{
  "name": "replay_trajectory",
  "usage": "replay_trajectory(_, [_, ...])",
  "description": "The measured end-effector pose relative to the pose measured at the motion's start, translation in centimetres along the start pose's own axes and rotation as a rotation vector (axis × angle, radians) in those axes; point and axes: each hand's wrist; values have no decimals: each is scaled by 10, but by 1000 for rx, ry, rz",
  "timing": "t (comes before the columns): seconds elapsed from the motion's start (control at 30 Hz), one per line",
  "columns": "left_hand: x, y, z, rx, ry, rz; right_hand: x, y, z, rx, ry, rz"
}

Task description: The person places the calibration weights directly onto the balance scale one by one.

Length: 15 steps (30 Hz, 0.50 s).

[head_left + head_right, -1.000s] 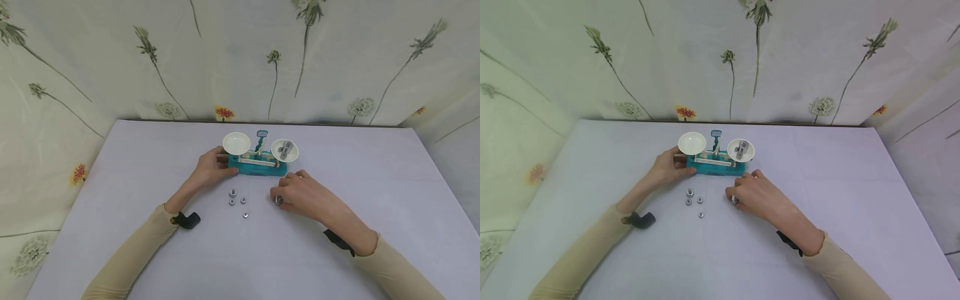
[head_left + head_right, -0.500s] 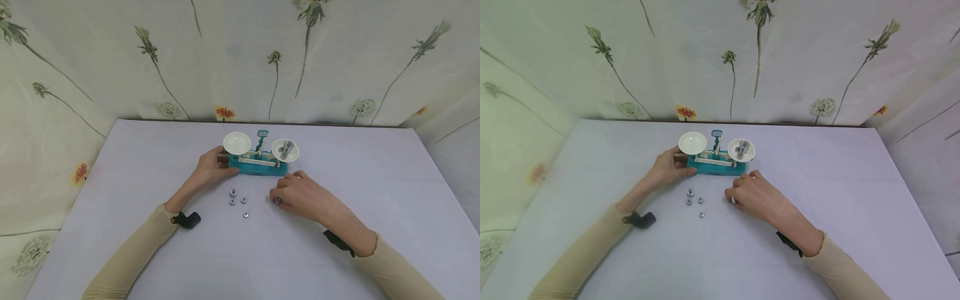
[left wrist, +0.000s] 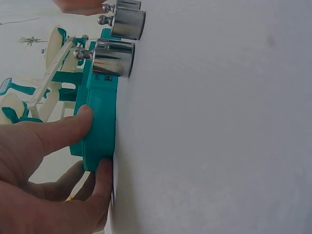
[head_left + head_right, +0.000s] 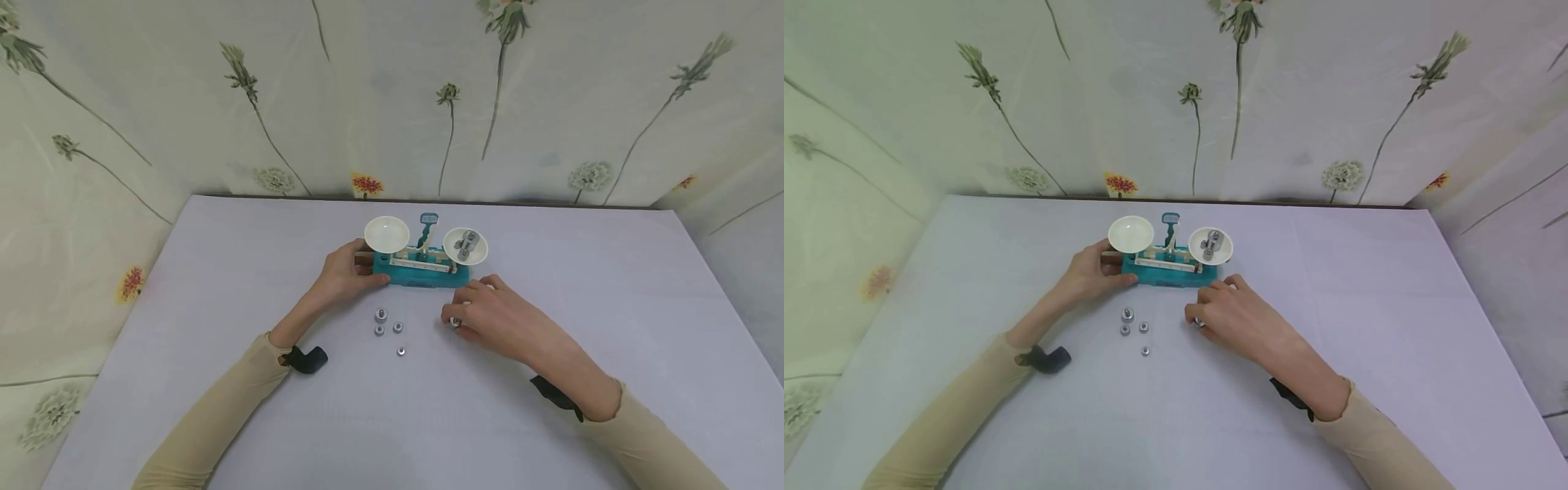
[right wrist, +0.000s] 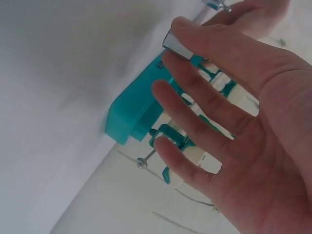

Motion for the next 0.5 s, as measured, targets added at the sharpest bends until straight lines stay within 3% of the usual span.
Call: replay_trajectory(0.5, [2, -3, -2, 5, 8, -11, -2, 2, 1, -3, 19, -5])
Point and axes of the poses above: each hand's wrist, its own z-axis away from the middle knuckle, its own x-axis out of the palm, y = z × x, and after that the axes turned 3 degrees about x, right-handed
